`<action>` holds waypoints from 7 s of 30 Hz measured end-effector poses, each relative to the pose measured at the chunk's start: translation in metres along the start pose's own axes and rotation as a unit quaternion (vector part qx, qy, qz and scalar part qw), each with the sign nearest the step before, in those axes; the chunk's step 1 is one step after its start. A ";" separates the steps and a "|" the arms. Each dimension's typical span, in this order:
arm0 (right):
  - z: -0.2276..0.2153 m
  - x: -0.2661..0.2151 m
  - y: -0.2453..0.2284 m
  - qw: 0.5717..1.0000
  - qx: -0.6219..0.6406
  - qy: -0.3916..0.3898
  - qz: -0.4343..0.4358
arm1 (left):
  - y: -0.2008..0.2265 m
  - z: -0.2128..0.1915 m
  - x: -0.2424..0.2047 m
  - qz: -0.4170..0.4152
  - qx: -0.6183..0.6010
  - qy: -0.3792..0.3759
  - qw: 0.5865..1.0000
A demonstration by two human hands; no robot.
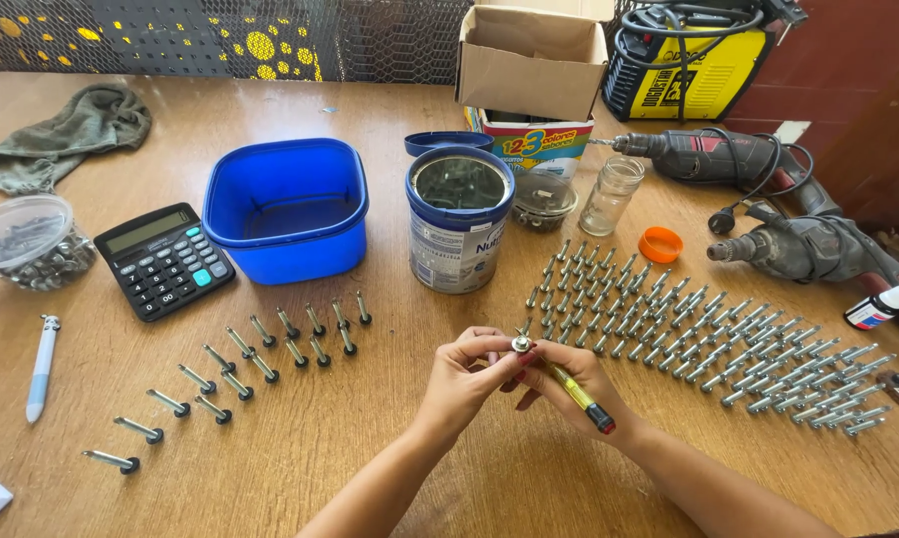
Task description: Assembling metal bolts with washers and nuts using a small hand tool on a workbench.
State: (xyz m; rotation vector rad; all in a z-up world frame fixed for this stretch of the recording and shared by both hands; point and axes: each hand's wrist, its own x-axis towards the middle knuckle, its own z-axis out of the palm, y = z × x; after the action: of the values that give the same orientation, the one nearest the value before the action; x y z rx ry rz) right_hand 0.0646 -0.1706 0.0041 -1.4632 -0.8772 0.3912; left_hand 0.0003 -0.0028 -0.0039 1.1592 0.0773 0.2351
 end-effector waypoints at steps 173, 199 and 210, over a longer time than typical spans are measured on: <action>-0.004 0.012 -0.021 0.974 -0.064 0.106 -0.192 | 0.012 0.000 -0.002 -0.123 -0.038 -0.058 0.990; -0.005 0.012 -0.019 0.976 -0.099 0.097 -0.168 | 0.009 -0.002 0.000 -0.146 -0.052 -0.037 0.987; -0.005 0.013 -0.021 0.975 -0.112 0.101 -0.164 | 0.014 -0.001 0.000 -0.160 -0.047 -0.005 0.986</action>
State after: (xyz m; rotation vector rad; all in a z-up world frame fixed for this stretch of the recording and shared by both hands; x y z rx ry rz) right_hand 0.0708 -0.1667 0.0282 -1.4980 -1.0003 -0.1061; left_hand -0.0023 0.0037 0.0086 1.0366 0.2387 -0.0505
